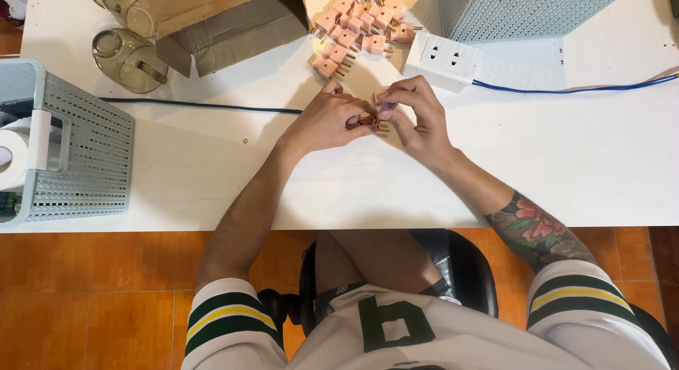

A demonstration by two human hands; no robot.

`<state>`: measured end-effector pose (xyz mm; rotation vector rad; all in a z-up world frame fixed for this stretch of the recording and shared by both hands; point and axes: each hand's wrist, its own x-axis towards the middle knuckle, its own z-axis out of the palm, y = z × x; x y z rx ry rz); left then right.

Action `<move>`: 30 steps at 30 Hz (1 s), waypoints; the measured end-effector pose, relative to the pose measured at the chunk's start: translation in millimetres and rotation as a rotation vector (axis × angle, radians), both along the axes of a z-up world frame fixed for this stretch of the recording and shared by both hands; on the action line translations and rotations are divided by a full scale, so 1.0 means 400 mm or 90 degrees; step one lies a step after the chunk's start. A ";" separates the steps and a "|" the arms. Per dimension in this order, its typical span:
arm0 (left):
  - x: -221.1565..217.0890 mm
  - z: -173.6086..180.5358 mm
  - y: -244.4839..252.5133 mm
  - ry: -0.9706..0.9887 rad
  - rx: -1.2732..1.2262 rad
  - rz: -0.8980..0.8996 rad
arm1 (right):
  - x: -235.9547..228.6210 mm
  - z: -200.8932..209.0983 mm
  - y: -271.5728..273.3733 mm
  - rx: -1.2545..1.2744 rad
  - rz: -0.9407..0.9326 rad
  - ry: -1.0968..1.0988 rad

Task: The person uses a screwdriver to tighten screws on small pink electrical components with brass pins. They handle each component one at a time, rotate it to access different sides, and place finished pieces back on the table.

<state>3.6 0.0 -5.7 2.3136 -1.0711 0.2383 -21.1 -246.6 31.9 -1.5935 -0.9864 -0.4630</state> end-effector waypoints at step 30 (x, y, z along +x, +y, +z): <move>-0.017 0.047 -0.005 -0.037 -0.007 -0.008 | -0.003 -0.007 -0.018 0.028 -0.062 -0.037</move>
